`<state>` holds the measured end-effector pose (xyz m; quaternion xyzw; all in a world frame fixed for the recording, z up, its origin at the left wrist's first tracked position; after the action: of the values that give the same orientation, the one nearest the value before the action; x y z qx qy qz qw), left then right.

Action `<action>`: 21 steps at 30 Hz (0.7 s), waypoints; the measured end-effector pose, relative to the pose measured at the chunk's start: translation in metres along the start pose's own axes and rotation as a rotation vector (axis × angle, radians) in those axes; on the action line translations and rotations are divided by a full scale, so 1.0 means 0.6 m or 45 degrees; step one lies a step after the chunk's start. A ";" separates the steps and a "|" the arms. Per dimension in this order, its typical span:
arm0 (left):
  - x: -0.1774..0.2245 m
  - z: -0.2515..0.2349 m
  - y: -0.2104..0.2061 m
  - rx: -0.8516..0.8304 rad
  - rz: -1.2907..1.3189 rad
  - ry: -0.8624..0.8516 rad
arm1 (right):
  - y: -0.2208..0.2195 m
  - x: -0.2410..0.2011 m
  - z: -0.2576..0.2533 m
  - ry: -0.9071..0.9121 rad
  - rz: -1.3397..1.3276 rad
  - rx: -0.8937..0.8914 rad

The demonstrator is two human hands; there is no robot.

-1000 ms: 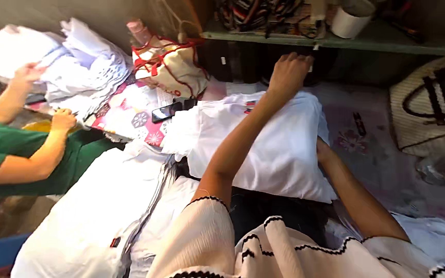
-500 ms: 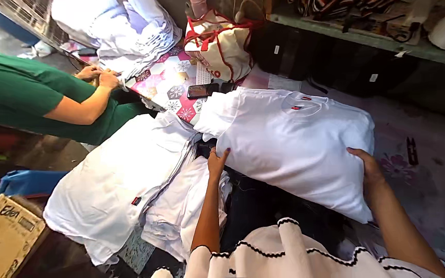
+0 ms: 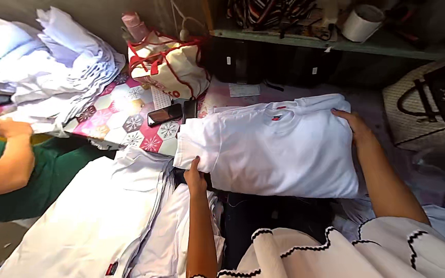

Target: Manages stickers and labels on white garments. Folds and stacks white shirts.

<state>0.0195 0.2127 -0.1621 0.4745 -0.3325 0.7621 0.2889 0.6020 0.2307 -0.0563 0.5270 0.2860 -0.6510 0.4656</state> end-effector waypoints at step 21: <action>0.031 -0.032 -0.017 0.065 0.412 -0.022 | -0.540 -0.047 -0.069 1.216 1.364 -0.157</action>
<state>0.0095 0.2362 -0.1490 0.4284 -0.3877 0.8028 0.1474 0.3257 0.4053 -0.0794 0.7948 0.1969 -0.0142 0.5739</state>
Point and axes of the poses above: each hand's wrist, its own z-axis away from the middle knuckle, its own y-axis out of the back of the hand, x = y × z, the point moved 9 cm from there along -z, towards the middle knuckle, and after that the axes turned 4 degrees about -y, right-handed, at the moved point
